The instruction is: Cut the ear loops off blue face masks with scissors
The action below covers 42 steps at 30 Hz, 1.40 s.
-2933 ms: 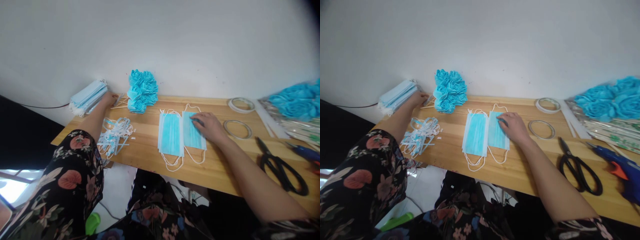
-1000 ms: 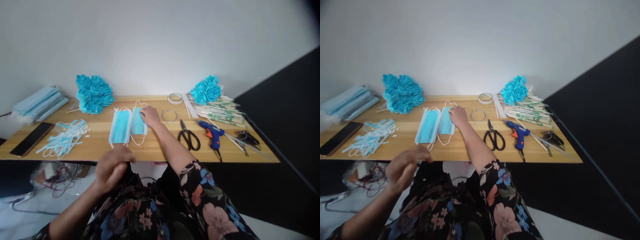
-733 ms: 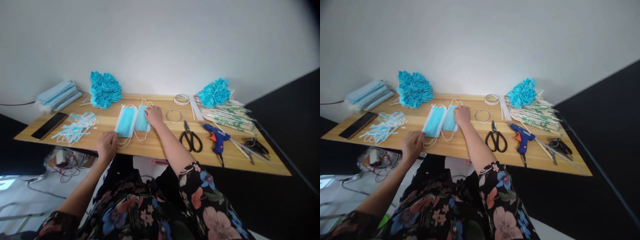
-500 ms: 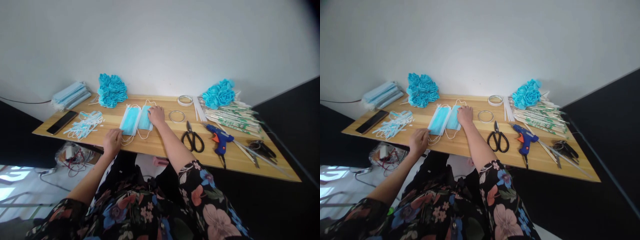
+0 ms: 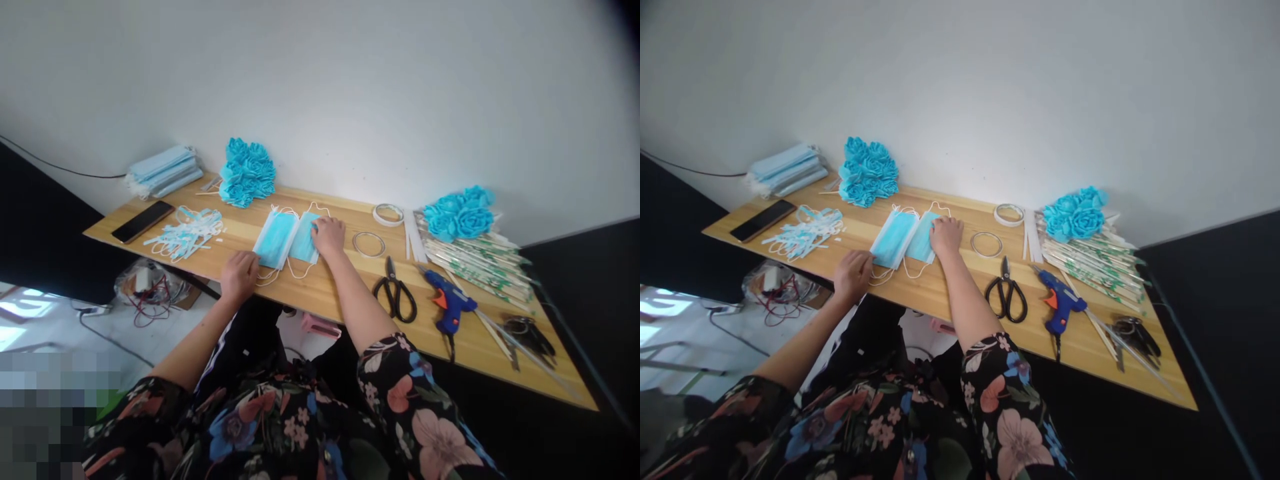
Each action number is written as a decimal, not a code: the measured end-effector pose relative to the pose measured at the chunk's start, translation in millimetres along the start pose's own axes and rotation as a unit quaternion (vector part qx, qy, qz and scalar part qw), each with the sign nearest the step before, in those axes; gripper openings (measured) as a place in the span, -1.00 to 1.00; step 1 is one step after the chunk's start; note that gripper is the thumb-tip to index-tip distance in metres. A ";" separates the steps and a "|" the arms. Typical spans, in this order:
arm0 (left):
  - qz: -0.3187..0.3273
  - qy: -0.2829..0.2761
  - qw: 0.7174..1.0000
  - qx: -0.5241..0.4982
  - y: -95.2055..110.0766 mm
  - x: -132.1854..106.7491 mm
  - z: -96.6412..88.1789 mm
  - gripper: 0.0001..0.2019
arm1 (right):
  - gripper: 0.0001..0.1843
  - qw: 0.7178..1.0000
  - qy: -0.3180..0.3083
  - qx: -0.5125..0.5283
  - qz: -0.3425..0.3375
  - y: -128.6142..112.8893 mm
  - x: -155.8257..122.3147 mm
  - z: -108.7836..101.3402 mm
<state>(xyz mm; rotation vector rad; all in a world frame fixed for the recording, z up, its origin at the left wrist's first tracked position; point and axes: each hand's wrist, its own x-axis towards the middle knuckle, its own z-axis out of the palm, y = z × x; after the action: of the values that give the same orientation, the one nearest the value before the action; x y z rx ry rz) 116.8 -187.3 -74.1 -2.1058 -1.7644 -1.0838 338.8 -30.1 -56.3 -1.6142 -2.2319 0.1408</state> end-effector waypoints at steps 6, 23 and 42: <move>0.000 -0.009 1.000 0.004 3.0 1.4 -0.4 -0.72 | -0.65 1.000 0.000 -0.016 -0.010 2.0 -0.5 -0.2; 0.018 -0.043 0.999 -0.027 4.5 -1.0 -10.7 -0.77 | -0.66 0.998 -0.023 -0.051 -0.008 0.8 -3.3 -8.9; 0.089 -0.174 0.979 -0.063 -40.4 17.2 -21.9 -0.78 | -0.69 0.999 -0.033 0.004 -0.017 0.8 -8.2 -14.6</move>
<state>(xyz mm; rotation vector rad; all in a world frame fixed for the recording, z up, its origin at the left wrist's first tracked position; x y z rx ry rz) 71.5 -175.3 -59.8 -2.6049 -1.6353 -0.8399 347.0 -39.5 -45.1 -1.5887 -2.3032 0.1952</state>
